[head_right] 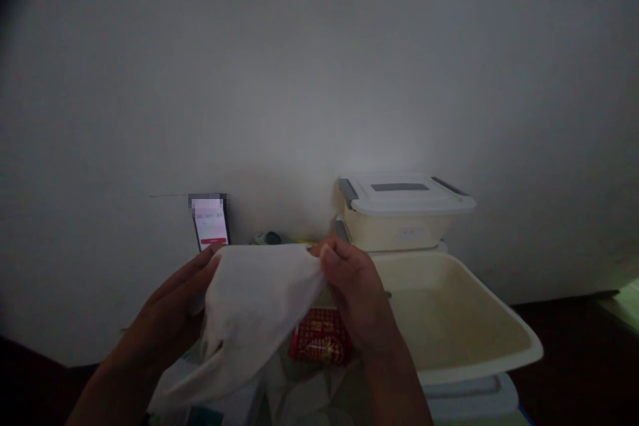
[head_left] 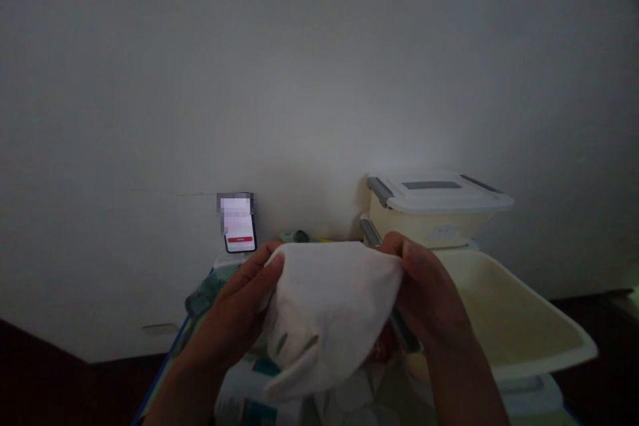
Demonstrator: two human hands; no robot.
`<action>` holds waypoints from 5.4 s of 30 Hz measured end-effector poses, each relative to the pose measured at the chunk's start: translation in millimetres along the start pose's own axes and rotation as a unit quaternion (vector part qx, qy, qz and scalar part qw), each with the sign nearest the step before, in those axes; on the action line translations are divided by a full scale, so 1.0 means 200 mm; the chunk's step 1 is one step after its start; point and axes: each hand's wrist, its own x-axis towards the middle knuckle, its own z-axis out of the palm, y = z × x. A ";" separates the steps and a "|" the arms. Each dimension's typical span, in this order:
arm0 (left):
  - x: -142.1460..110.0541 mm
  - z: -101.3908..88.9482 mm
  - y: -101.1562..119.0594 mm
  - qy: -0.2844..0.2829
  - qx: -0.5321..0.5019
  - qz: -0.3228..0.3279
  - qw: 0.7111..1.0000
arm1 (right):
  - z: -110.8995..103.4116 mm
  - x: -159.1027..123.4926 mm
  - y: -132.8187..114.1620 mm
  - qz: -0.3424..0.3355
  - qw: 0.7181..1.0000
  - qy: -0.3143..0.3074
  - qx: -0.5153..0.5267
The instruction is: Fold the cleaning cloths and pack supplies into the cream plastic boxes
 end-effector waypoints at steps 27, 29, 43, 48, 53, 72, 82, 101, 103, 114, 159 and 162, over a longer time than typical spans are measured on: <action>0.07 -0.08 -0.02 0.007 -0.029 0.106 0.994 | -0.05 -0.01 -0.01 -0.063 0.996 0.033 -0.053; 0.06 -0.07 -0.01 0.017 -0.043 0.122 0.991 | -0.05 0.00 0.00 -0.077 0.996 0.027 -0.047; 0.03 -0.11 -0.04 -0.063 0.339 0.230 0.910 | 0.02 -0.05 -0.01 0.008 0.967 -0.186 -0.177; -0.03 -0.09 -0.03 -0.204 0.338 0.168 0.903 | 0.05 -0.05 0.00 -0.017 0.954 -0.221 -0.202; -0.04 -0.08 -0.01 -0.202 0.365 0.164 0.894 | 0.05 -0.03 0.02 -0.032 0.956 -0.144 -0.253; -0.01 -0.05 -0.01 -0.226 -0.096 0.193 0.950 | 0.01 -0.02 0.12 0.077 0.987 -0.131 0.044; 0.01 -0.20 -0.01 -0.181 -0.072 0.110 0.975 | -0.02 -0.04 0.01 0.106 0.972 -0.178 -0.113; 0.01 -0.18 0.04 -0.220 0.168 0.269 0.923 | 0.00 -0.04 0.01 0.108 0.961 -0.138 -0.214; 0.02 -0.17 0.03 -0.203 0.212 0.248 0.923 | 0.02 -0.04 0.03 0.099 0.968 -0.092 -0.211; 0.02 -0.11 -0.02 -0.089 0.132 0.156 0.975 | 0.05 0.00 0.08 0.045 0.994 -0.042 -0.086; 0.02 -0.07 0.00 -0.062 0.115 0.167 0.977 | 0.08 0.01 0.07 0.045 0.991 -0.006 -0.125; 0.01 -0.06 0.00 -0.100 0.063 0.110 0.987 | 0.08 0.01 0.08 0.082 0.995 -0.018 -0.055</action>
